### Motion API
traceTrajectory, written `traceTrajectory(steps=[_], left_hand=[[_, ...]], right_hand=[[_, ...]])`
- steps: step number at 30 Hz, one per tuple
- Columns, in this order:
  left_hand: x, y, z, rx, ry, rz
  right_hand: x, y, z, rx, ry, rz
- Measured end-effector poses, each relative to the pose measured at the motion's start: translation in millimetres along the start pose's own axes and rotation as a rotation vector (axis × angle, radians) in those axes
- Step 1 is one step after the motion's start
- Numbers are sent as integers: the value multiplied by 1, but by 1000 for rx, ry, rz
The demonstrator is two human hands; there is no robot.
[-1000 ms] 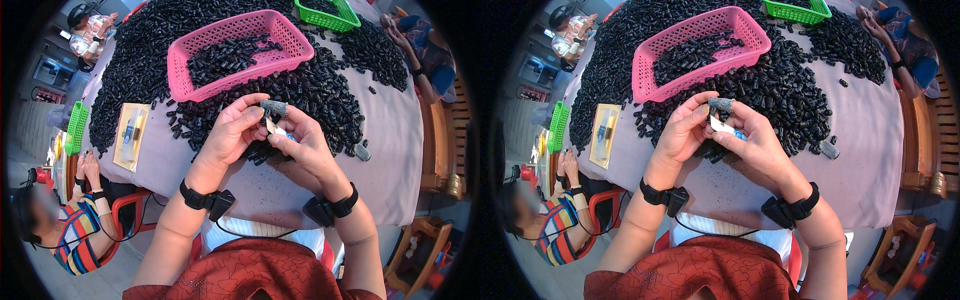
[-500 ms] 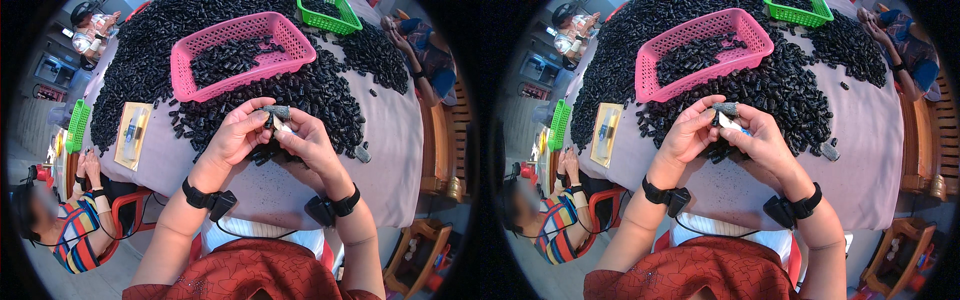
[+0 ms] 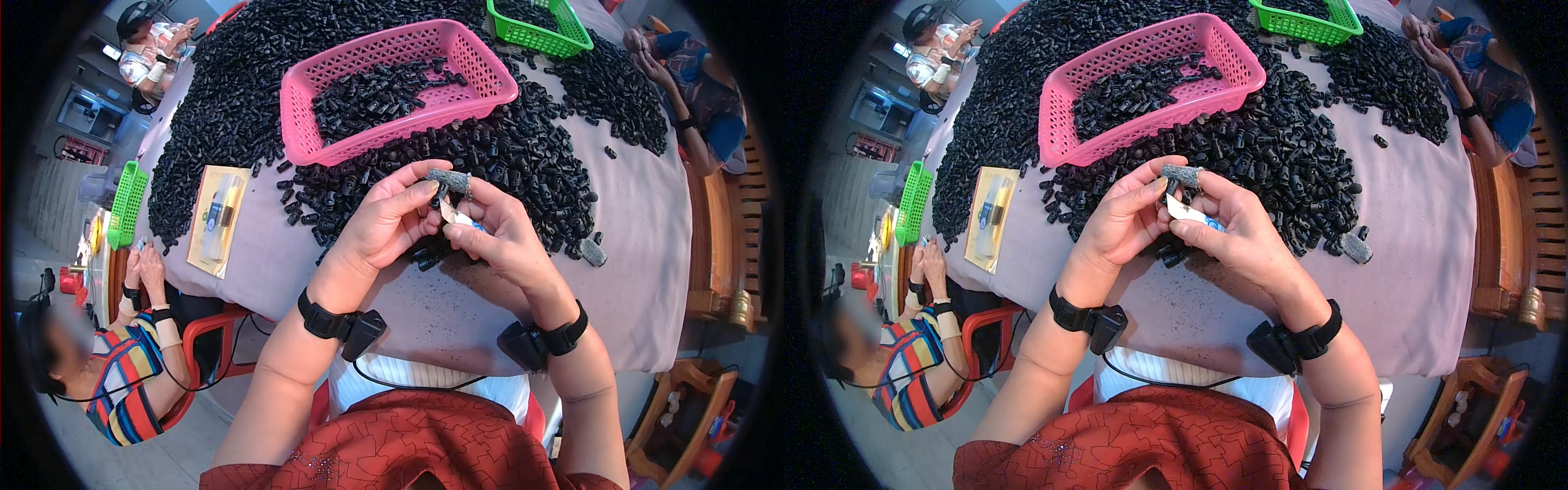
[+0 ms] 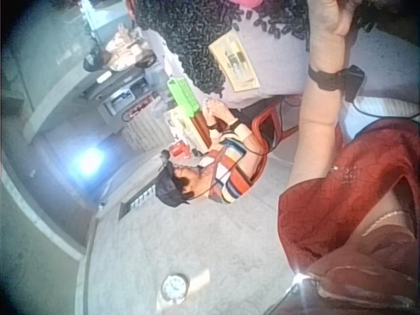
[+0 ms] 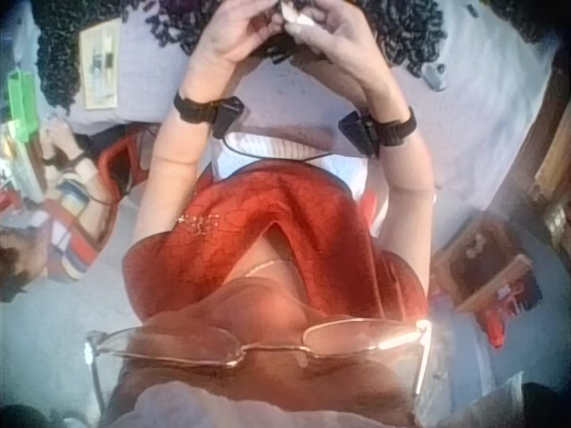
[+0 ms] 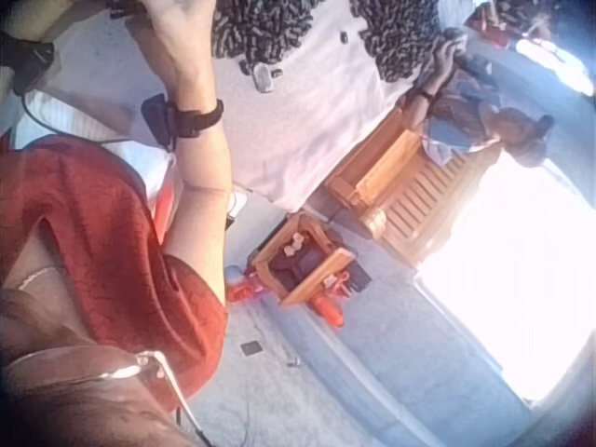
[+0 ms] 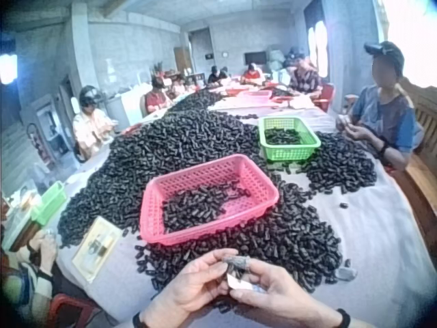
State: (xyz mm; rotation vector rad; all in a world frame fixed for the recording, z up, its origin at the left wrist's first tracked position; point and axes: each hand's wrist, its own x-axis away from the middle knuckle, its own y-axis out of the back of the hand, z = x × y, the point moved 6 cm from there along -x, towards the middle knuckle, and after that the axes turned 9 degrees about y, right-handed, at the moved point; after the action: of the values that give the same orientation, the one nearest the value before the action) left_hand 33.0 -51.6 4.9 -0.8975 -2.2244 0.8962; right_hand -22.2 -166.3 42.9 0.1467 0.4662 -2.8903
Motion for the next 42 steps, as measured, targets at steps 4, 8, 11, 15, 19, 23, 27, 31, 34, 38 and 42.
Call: traceTrajectory(steps=[4, 8, 11, 15, 19, 23, 27, 31, 34, 38, 42], left_hand=[[-1, 3, 2, -1, 9, -5], [0, 3, 1, 9, 15, -12], [0, 4, 1, 2, 15, -6], [1, 0, -1, -41, -9, -19], [2, 0, -4, -129, -65, -37], [2, 0, -4, -101, -47, -23], [3, 1, 1, -29, 21, 18], [1, 3, -4, -45, -22, -1], [3, 9, -7, -53, -62, -75], [5, 9, -10, -63, -89, -116], [3, 11, -8, -45, -96, -63]], right_hand=[[-2, 1, -2, 62, 11, 4], [-1, 0, 0, -26, -12, 21], [0, 2, -1, -11, -58, 24], [1, 6, -6, 50, -101, 39], [-1, 2, -2, 36, 1, 52], [-1, 6, -1, 123, -31, 19], [-2, 14, -12, 71, -47, -35], [-1, 22, -11, 37, 7, -181], [-2, 26, -10, 52, 32, -254], [-2, 28, -10, 34, 57, -256], [-2, 27, -11, 75, 30, -258]])
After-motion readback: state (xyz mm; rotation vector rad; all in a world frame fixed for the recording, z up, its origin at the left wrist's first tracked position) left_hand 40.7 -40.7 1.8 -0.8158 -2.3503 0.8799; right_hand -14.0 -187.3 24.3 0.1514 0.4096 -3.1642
